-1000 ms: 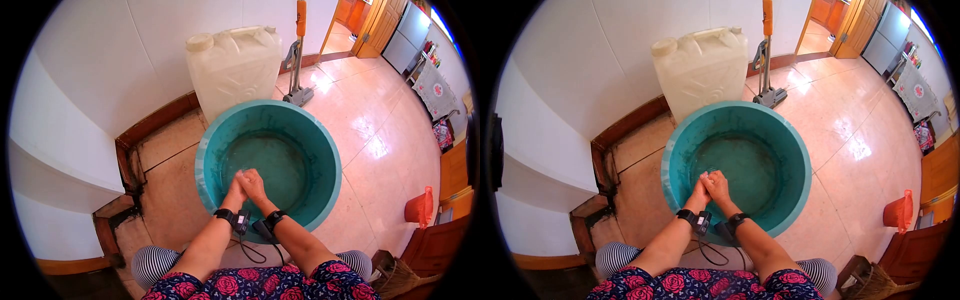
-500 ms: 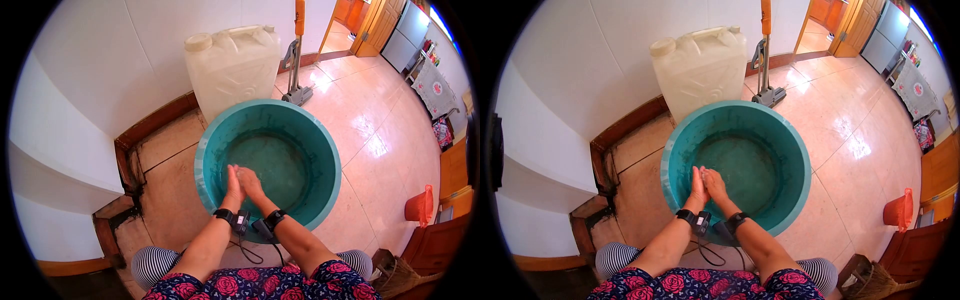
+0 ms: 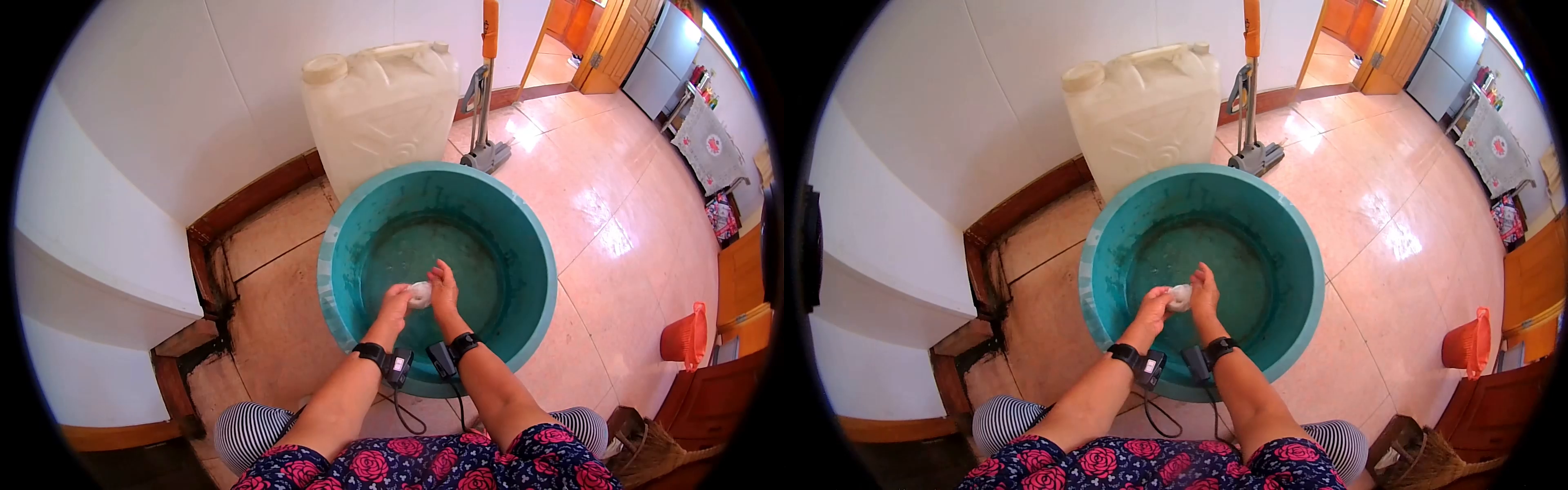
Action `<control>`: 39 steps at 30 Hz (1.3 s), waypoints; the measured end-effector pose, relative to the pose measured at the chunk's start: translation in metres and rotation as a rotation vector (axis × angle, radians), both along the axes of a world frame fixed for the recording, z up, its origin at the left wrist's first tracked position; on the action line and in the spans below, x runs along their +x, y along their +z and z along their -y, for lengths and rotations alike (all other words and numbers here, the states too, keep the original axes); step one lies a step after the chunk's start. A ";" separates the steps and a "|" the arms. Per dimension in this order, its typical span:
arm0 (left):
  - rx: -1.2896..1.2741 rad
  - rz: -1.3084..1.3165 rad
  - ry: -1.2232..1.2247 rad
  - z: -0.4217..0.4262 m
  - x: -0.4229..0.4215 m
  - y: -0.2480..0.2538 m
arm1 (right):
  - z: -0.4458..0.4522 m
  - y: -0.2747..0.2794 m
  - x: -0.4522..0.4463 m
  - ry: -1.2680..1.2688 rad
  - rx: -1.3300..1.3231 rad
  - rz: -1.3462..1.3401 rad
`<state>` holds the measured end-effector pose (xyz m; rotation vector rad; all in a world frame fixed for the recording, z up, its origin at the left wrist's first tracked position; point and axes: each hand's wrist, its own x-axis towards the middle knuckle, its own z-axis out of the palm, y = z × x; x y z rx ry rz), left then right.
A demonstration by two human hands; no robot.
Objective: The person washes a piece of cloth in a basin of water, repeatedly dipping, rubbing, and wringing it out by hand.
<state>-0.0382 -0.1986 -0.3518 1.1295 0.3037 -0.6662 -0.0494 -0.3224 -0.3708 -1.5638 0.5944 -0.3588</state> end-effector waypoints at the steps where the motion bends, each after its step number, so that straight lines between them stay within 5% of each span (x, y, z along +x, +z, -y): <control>1: 0.090 0.006 -0.011 -0.001 0.001 -0.006 | 0.007 -0.011 0.000 0.047 -0.231 -0.050; 3: 0.270 0.019 -0.035 -0.002 0.004 -0.013 | 0.018 -0.024 -0.003 0.139 -0.694 -0.148; 6: 0.002 0.077 0.038 0.001 0.002 -0.013 | 0.016 -0.034 -0.014 0.448 -0.070 -0.297; 9: 0.029 0.108 0.116 0.004 0.007 -0.013 | 0.008 0.014 -0.020 0.420 0.660 -0.350; 15: 0.376 0.192 0.165 0.007 0.003 -0.009 | 0.017 -0.008 -0.008 0.058 0.201 -0.131; 21: 0.405 -0.018 0.088 -0.005 0.006 -0.016 | 0.050 -0.072 -0.020 0.086 -0.399 -0.392; 24: 0.423 -0.047 -0.019 -0.003 0.004 -0.014 | 0.031 -0.032 -0.027 -0.023 -0.562 -0.482; 27: 0.416 -0.010 -0.020 0.000 -0.001 -0.002 | 0.022 -0.013 -0.022 0.279 0.329 -0.463; 30: 0.318 0.016 0.004 0.001 0.001 -0.004 | 0.002 0.022 -0.014 0.422 0.650 -0.150; 36: 0.408 -0.047 0.040 -0.006 0.007 -0.017 | 0.034 0.011 -0.008 0.118 0.546 -0.032; 39: 0.499 -0.058 0.138 -0.006 0.007 -0.021 | 0.066 -0.040 -0.017 -0.109 -0.049 -0.240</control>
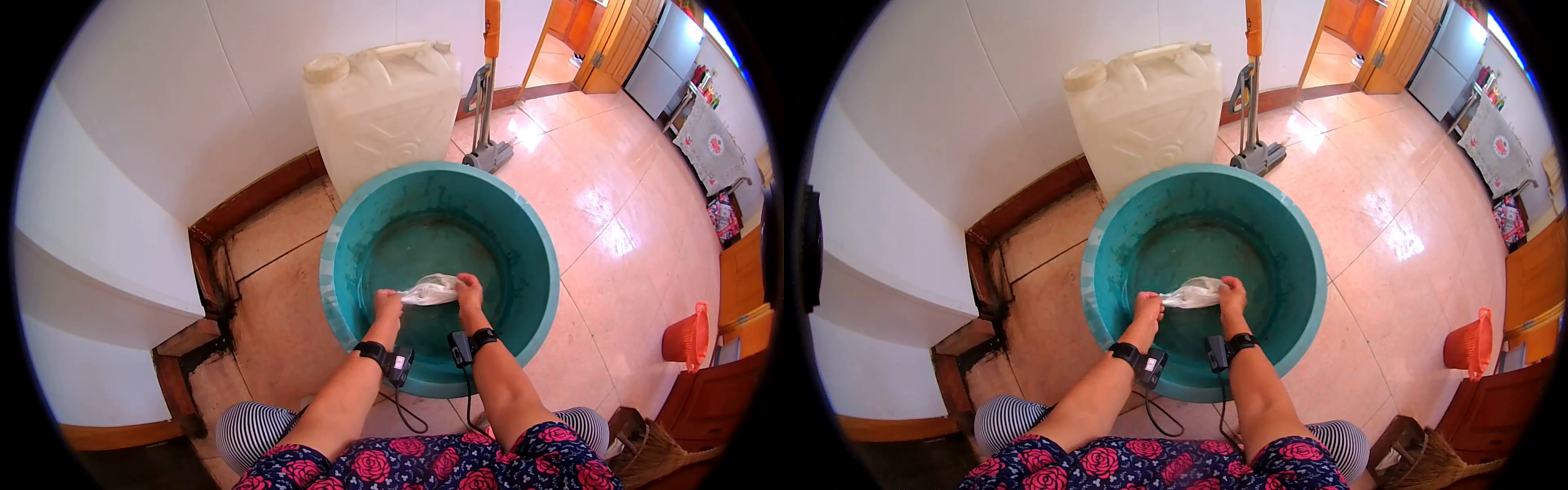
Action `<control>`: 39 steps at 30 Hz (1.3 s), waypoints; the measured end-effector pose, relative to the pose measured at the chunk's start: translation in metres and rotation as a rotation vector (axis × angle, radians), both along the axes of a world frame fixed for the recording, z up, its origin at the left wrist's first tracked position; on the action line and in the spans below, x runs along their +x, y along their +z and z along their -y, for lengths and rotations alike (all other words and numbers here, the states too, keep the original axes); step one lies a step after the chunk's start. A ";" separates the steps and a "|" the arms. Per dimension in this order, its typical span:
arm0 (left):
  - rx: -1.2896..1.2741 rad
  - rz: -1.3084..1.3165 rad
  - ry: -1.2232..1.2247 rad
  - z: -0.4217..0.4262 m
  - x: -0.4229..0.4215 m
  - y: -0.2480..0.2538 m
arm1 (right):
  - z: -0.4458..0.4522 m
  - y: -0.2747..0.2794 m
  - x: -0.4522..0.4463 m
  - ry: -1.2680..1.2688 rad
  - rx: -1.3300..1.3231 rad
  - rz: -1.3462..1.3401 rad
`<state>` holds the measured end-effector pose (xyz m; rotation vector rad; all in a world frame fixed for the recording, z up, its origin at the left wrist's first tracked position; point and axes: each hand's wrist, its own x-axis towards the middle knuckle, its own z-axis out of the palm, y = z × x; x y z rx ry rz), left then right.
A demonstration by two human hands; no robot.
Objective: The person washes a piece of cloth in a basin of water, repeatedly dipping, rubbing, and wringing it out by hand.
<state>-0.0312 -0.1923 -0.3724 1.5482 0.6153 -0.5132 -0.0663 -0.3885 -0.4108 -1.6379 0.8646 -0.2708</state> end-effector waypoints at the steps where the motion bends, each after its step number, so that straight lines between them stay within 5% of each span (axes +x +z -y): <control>1: 0.030 0.007 0.032 0.000 -0.001 0.002 | 0.001 -0.008 -0.004 -0.040 -0.161 -0.051; 4: 0.036 -0.003 0.022 0.001 -0.004 0.010 | -0.007 0.006 -0.016 -0.053 -0.545 -0.197; 8: 0.007 -0.014 -0.123 -0.001 -0.001 -0.003 | -0.021 0.015 -0.015 0.617 -0.373 -0.319; 12: -0.054 -0.019 -0.101 0.000 -0.006 0.008 | -0.020 0.016 -0.013 0.334 -0.443 -0.419; 15: 0.002 0.035 -0.043 0.002 -0.006 0.007 | -0.017 0.026 -0.021 0.023 -0.881 -0.148; 20: -0.025 0.053 -0.014 0.003 -0.008 0.022 | -0.030 0.021 -0.017 0.596 -0.567 -0.143; 24: -0.089 0.085 -0.029 0.001 -0.010 0.028 | -0.032 0.030 -0.012 0.338 -0.491 -0.288; 27: -0.060 0.102 -0.010 0.000 -0.009 0.024 | -0.019 0.034 -0.019 0.094 -0.825 -0.174; 34: -0.010 0.058 -0.069 0.000 -0.005 0.006 | -0.028 0.010 -0.016 0.681 -0.518 -0.242; 39: -0.007 0.064 0.015 0.001 -0.005 -0.008 | -0.029 0.038 -0.020 0.274 -0.709 -0.173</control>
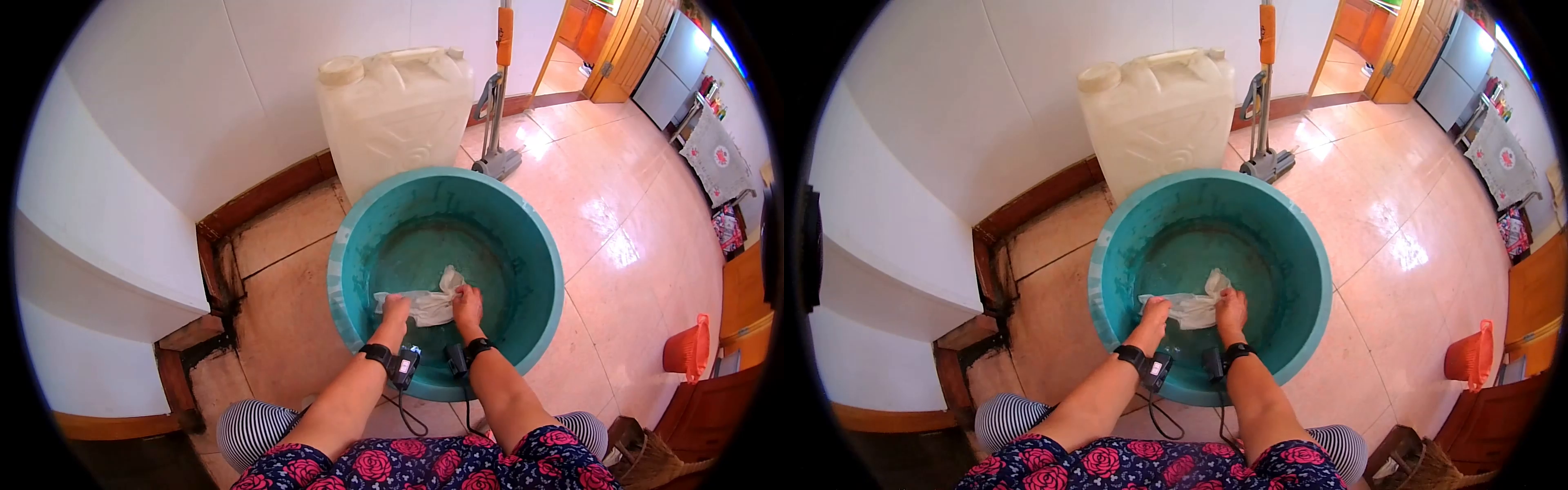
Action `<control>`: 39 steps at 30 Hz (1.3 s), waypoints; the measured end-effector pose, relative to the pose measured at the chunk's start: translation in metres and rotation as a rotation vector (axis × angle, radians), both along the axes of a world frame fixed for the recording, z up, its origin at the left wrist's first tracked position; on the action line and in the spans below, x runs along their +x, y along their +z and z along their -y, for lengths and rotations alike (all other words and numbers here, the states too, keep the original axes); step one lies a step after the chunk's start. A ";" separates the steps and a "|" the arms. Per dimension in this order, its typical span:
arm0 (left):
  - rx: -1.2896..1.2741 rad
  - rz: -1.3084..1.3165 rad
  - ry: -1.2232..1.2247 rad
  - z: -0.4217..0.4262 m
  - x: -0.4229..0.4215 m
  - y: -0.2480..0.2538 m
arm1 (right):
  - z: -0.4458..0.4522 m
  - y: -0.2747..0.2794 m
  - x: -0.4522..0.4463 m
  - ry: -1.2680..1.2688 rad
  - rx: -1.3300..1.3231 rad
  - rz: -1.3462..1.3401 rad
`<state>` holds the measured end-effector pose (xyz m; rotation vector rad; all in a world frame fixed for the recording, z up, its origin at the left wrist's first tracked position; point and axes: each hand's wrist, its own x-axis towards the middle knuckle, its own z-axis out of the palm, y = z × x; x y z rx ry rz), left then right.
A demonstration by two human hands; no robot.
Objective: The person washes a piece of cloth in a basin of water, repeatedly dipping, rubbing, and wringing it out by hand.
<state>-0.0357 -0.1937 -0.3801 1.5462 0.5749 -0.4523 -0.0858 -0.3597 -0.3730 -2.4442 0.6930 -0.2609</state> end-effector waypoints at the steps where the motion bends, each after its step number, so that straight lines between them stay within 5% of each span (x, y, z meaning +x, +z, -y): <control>1: 0.019 -0.014 -0.022 -0.001 0.001 -0.003 | 0.001 0.008 -0.002 -0.002 -0.078 0.060; 7: 0.047 -0.020 0.050 0.004 0.002 -0.014 | -0.003 -0.007 -0.003 0.381 0.132 -0.130; 10: 0.021 -0.066 0.030 0.003 -0.001 0.008 | -0.001 -0.010 -0.001 0.031 0.140 0.009; 13: 0.068 -0.045 0.020 0.003 0.001 0.002 | 0.000 -0.009 -0.003 0.083 -0.077 0.125; 16: 0.039 -0.050 0.031 0.006 0.001 -0.002 | 0.000 -0.021 0.007 0.152 0.471 -0.254; 17: 0.001 -0.018 0.057 0.007 0.001 -0.006 | 0.001 -0.038 0.012 0.218 1.091 -0.237; 20: -0.194 0.003 0.108 0.008 0.003 -0.021 | -0.023 0.035 0.015 0.344 1.611 -0.230; 24: -0.565 -0.045 0.158 -0.001 0.007 0.016 | -0.027 0.076 0.025 0.370 1.587 -0.297; 27: -0.636 0.012 0.122 0.001 0.003 0.035 | -0.025 0.059 0.026 0.230 1.306 -0.292; 31: -0.699 0.008 0.050 0.010 0.000 0.034 | -0.033 0.051 0.015 -0.017 1.657 -0.389; 34: -0.574 0.063 -0.082 0.009 0.001 0.025 | -0.038 0.054 0.021 0.096 2.103 -0.178; 39: -0.317 0.027 -0.023 0.007 0.000 0.048 | -0.046 0.013 0.030 0.216 1.595 0.108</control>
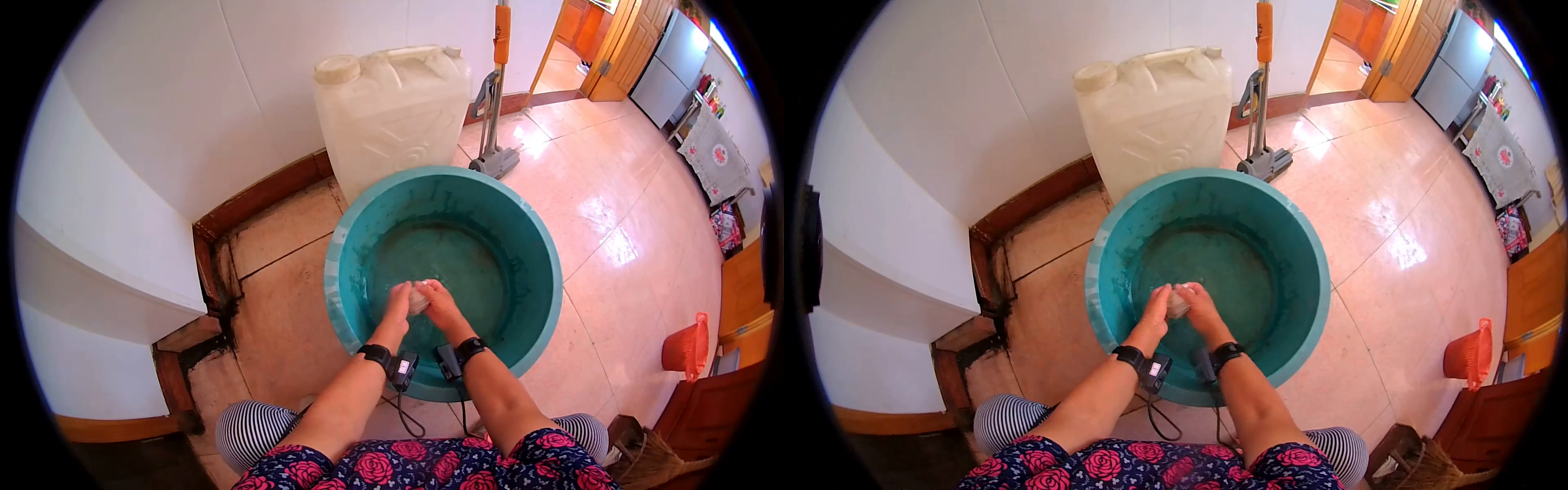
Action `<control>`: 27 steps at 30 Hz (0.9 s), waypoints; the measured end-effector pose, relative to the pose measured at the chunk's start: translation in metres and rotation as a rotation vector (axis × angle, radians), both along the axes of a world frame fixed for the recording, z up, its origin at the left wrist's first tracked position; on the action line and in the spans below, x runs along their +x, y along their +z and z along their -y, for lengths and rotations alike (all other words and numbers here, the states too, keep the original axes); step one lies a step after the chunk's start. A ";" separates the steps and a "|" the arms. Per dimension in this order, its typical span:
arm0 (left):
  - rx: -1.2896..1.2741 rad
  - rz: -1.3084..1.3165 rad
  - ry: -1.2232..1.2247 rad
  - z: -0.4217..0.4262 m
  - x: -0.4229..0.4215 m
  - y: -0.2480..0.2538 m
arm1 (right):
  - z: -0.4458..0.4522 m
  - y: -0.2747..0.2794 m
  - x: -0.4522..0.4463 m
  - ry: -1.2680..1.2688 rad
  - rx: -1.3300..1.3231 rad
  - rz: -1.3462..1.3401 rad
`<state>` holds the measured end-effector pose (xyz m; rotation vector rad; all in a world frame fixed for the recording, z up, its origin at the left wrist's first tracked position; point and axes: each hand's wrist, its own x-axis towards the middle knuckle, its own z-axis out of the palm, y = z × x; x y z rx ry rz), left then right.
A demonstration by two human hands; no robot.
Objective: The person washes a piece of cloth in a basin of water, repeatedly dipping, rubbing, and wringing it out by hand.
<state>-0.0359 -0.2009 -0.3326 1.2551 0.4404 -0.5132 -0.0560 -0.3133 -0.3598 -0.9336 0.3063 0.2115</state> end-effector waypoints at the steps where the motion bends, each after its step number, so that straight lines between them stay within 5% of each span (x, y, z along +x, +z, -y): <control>1: 0.000 -0.075 0.028 -0.003 0.001 0.007 | -0.011 0.004 0.003 -0.033 -0.112 0.034; 4: -0.512 -0.293 0.068 -0.012 0.007 -0.022 | -0.042 0.061 -0.001 0.076 -0.485 -0.072; 7: -0.759 -0.131 -0.038 -0.010 0.007 -0.019 | -0.046 0.051 0.002 -0.148 -1.125 0.413; 10: -0.669 -0.221 0.026 -0.001 -0.001 0.008 | -0.035 0.050 0.003 -0.221 -1.498 0.361; 13: -0.544 -0.059 -0.170 0.007 -0.005 0.001 | -0.008 0.016 0.007 -0.302 -1.450 0.417; 14: -0.540 -0.052 -0.181 0.009 -0.008 0.003 | -0.002 0.009 0.009 -0.253 -1.188 0.176; 17: -0.563 -0.135 -0.092 0.008 -0.002 -0.013 | -0.009 -0.009 0.008 -0.282 -1.486 0.731; 20: -0.651 -0.239 0.039 -0.010 0.003 0.003 | -0.043 0.024 -0.001 -0.162 -1.104 0.527; 27: -0.706 -0.251 -0.089 -0.006 -0.003 0.028 | -0.038 0.056 -0.008 -0.126 -1.638 0.419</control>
